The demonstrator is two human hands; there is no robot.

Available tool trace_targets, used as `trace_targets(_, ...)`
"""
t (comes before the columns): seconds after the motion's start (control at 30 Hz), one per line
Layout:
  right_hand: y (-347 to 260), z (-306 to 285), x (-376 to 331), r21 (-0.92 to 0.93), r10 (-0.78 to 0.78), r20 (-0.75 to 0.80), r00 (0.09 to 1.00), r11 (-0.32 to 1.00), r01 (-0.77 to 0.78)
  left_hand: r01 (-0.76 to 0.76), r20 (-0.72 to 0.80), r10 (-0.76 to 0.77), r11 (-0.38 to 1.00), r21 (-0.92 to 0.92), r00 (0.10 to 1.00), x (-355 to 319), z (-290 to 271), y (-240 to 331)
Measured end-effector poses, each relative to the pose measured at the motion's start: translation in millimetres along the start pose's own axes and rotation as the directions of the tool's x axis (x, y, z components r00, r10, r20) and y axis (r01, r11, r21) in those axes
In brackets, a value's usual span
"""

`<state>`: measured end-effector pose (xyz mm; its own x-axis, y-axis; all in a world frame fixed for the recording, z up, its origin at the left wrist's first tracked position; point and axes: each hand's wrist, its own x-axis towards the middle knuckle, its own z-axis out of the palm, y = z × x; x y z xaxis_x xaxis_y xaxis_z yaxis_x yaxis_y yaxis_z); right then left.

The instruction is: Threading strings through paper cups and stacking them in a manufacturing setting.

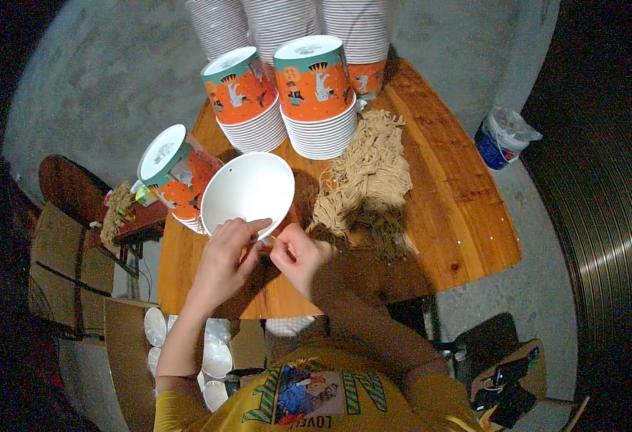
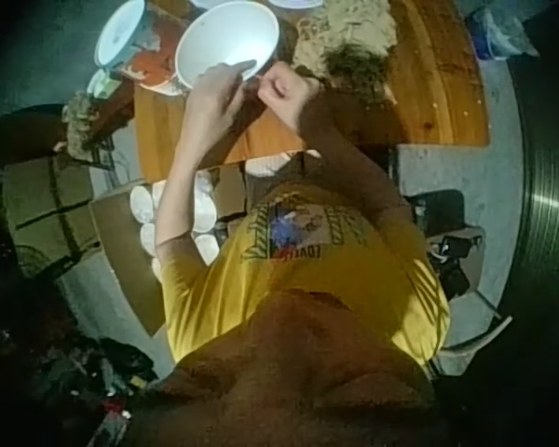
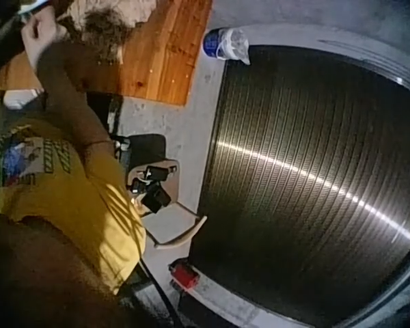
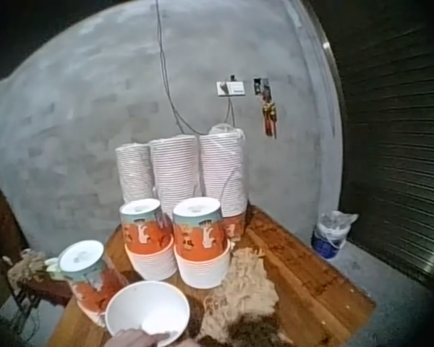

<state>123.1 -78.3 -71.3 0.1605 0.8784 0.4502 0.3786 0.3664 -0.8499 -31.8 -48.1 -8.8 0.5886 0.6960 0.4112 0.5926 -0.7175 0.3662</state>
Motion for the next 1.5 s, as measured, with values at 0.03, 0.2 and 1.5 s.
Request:
trace_targets(0.03,0.7,2.3,0.3,0.01,-0.001,-0.009,1.0,1.0,0.001,-0.001,0.003,0.001,1.0,-0.006,1.0,0.2,-0.7,0.6)
trace_targets(0.2,-3.3,3.5,2.9,0.047,0.025,0.007,1.0,0.999,-0.025,0.058,0.086,-0.05,0.993,-0.101,0.995,6.5,-12.3,0.7)
trace_targets(1.5,1.3,-27.5,56.5,0.335,0.315,0.441,0.841,0.811,-0.48,0.623,0.574,-0.259,0.445,-0.643,0.777,59.6,1.0,-28.3)
